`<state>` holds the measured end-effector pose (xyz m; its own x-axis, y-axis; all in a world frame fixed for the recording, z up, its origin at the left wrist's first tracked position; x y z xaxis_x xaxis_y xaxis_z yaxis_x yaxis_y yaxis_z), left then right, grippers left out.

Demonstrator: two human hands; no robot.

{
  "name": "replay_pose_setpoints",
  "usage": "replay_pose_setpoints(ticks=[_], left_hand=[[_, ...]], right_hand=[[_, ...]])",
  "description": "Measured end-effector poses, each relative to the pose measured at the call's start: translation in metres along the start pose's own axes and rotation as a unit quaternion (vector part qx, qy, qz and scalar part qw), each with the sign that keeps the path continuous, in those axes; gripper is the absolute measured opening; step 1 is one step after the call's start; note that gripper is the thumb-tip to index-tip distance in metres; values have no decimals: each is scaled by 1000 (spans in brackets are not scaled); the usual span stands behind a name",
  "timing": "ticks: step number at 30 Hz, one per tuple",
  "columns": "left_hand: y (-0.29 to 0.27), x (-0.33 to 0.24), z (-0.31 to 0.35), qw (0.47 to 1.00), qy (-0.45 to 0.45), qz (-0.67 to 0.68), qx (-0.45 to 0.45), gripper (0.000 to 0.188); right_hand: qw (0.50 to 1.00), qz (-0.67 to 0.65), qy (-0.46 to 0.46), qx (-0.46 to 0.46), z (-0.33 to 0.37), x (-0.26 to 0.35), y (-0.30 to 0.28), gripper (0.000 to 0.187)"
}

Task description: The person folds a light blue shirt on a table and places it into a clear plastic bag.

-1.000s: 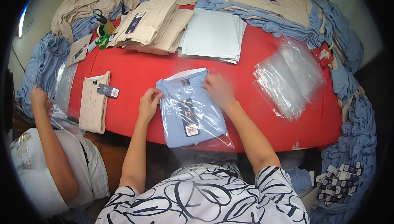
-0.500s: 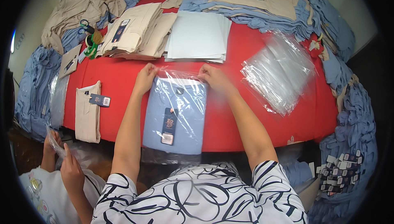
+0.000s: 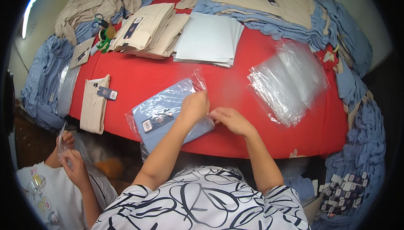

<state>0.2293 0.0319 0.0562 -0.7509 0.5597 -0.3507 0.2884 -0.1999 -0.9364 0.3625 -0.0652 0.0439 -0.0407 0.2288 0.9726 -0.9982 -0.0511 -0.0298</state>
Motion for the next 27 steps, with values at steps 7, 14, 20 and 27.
replay_pose_setpoints(ticks=[7, 14, 20, 27], left_hand=[[-16, -51, 58, 1000, 20, 1, -20, 29], [-40, -103, 84, 990, 133, 22, -51, 39], [-14, -1, 100, 979, -62, 73, -180, 37], [-36, -11, 129, 908, 62, 231, -344, 57]], right_hand=[[985, -137, 34, 103, -42, -63, 30, 24], [981, -190, -30, -3, -6, -42, 57, 37], [881, -455, 131, 23, -4, -59, 45, 38], [935, 244, -258, -22, 26, 68, 38, 26]])
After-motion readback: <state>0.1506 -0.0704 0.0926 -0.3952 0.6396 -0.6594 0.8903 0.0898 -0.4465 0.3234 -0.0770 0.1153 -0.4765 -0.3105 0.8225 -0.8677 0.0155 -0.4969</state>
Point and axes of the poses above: each hand's wrist, its own z-axis away from the middle knuckle, its own y-axis out of the palm, x = y × z, the point moved 4 cm from there along -z, towards the middle knuckle, and after that the axes turned 9 degrees about -z, right-handed, at the moved point
